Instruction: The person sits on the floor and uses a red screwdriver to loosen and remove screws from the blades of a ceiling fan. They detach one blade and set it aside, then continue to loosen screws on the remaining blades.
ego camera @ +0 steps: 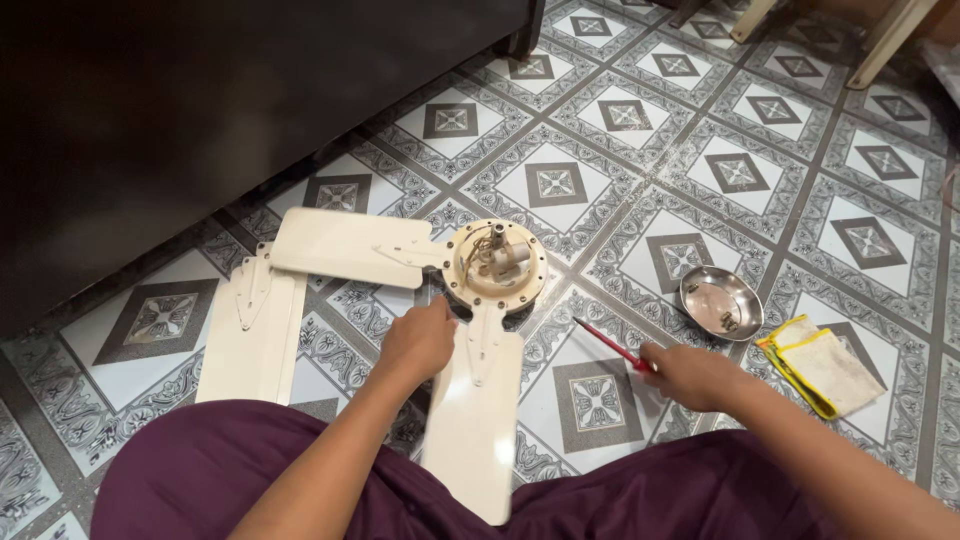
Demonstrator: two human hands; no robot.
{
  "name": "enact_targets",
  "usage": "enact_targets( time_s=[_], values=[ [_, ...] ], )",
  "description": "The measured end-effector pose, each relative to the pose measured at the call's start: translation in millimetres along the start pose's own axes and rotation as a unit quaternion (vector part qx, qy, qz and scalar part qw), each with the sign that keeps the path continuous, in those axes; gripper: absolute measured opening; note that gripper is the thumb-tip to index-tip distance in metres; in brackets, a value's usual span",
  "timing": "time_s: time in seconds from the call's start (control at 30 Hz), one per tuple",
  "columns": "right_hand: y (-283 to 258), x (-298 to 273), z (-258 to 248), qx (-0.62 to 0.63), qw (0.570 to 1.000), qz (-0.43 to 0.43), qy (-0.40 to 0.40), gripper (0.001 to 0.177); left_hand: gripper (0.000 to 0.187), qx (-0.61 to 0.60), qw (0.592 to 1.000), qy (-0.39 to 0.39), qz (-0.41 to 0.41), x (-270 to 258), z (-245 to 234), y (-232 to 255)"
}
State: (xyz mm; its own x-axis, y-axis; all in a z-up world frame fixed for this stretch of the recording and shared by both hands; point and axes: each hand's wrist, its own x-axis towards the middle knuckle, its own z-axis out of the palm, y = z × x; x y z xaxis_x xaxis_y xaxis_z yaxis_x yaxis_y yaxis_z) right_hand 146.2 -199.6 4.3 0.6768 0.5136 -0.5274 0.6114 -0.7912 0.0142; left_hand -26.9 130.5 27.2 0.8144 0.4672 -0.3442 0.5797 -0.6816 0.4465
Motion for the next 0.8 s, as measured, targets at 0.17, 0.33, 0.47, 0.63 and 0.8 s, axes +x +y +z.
enact_targets(
  time_s=[0.17, 0.33, 0.47, 0.63, 0.8],
  values=[
    [-18, -27, -32, -0.002, 0.994, 0.018, 0.11, 0.037, 0.027, -0.012, 0.995, 0.037, 0.096, -5, 8, 7],
    [-36, -43, -65, 0.01, 0.976, 0.056, 0.21, 0.035, 0.026, 0.007, 0.983, 0.107, 0.147, -17, -3, 10],
    [-35, -39, -87, 0.098, 0.947, 0.057, 0.3, 0.033, 0.034, 0.044, 0.966, 0.175, 0.184, -13, -9, 1],
    [-35, -35, -107, 0.172, 0.924, 0.027, 0.34, 0.035, 0.074, 0.193, 0.954, 0.186, 0.134, 11, -21, -21],
    [-55, -41, -116, 0.313, 0.885, 0.05, 0.341, 0.04, 0.103, 0.222, 0.973, 0.052, 0.021, 17, -32, -32]
  ],
)
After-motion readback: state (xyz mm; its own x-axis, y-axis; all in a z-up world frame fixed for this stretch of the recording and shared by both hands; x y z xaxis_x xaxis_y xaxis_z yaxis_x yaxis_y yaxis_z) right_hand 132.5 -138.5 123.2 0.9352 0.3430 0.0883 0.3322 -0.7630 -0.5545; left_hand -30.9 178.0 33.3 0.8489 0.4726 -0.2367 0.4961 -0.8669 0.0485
